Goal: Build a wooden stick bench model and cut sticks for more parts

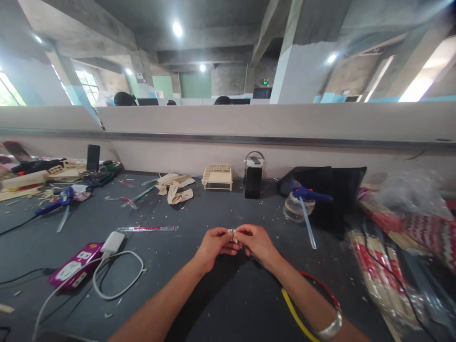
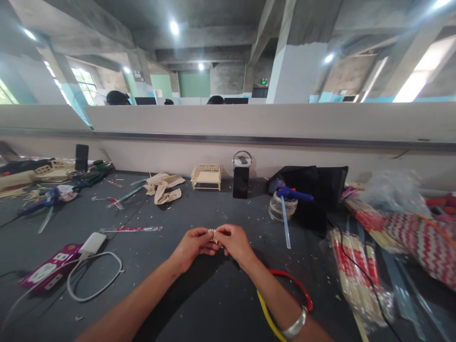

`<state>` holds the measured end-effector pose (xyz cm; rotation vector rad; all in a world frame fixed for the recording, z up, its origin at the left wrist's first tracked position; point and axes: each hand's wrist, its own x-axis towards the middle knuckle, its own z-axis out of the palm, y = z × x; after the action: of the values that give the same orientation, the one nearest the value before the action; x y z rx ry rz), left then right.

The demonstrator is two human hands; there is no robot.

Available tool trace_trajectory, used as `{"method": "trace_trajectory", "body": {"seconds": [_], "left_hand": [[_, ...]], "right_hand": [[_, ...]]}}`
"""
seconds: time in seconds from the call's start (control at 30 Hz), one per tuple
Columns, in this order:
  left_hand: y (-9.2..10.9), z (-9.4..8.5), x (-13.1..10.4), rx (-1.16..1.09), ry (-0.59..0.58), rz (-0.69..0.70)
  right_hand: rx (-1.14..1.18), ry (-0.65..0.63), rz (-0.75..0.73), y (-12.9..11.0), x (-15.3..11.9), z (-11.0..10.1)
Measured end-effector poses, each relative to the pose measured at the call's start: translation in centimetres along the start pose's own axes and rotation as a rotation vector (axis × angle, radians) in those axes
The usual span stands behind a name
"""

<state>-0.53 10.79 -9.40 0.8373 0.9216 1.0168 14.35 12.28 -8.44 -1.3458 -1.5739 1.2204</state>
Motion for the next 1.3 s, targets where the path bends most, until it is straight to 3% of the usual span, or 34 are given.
{"method": "trace_trajectory", "body": {"seconds": [0.17, 0.33, 0.47, 0.67, 0.9, 1.07, 1.3], "left_hand": [[0.0, -0.1, 0.1, -0.078, -0.023, -0.079], [0.5, -0.1, 0.0, -0.154, -0.092, -0.183], [1.0, -0.2, -0.3, -0.185, -0.15, -0.212], [0.8, -0.3, -0.4, -0.17, -0.254, -0.164], [0.8, -0.2, -0.6, -0.145, -0.346, -0.11], [0.8, 0.1, -0.6, -0.11, -0.343, -0.073], [0.1, 1.2, -0.8, -0.061, -0.281, -0.05]], "right_hand": [[0.047, -0.007, 0.034, 0.6, 0.0, -0.7], [-0.026, 0.037, -0.15, 0.6, 0.0, -0.9], [-0.02, 0.028, -0.194, 0.5, -0.3, -0.8], [0.099, 0.032, -0.176, 0.8, -0.3, -0.8], [0.072, -0.042, -0.162, 0.0, -0.5, -1.1], [-0.17, 0.029, -0.338, -0.4, -1.3, -1.6], [-0.51, 0.084, -0.492, 1.0, -2.4, -2.0]]}}
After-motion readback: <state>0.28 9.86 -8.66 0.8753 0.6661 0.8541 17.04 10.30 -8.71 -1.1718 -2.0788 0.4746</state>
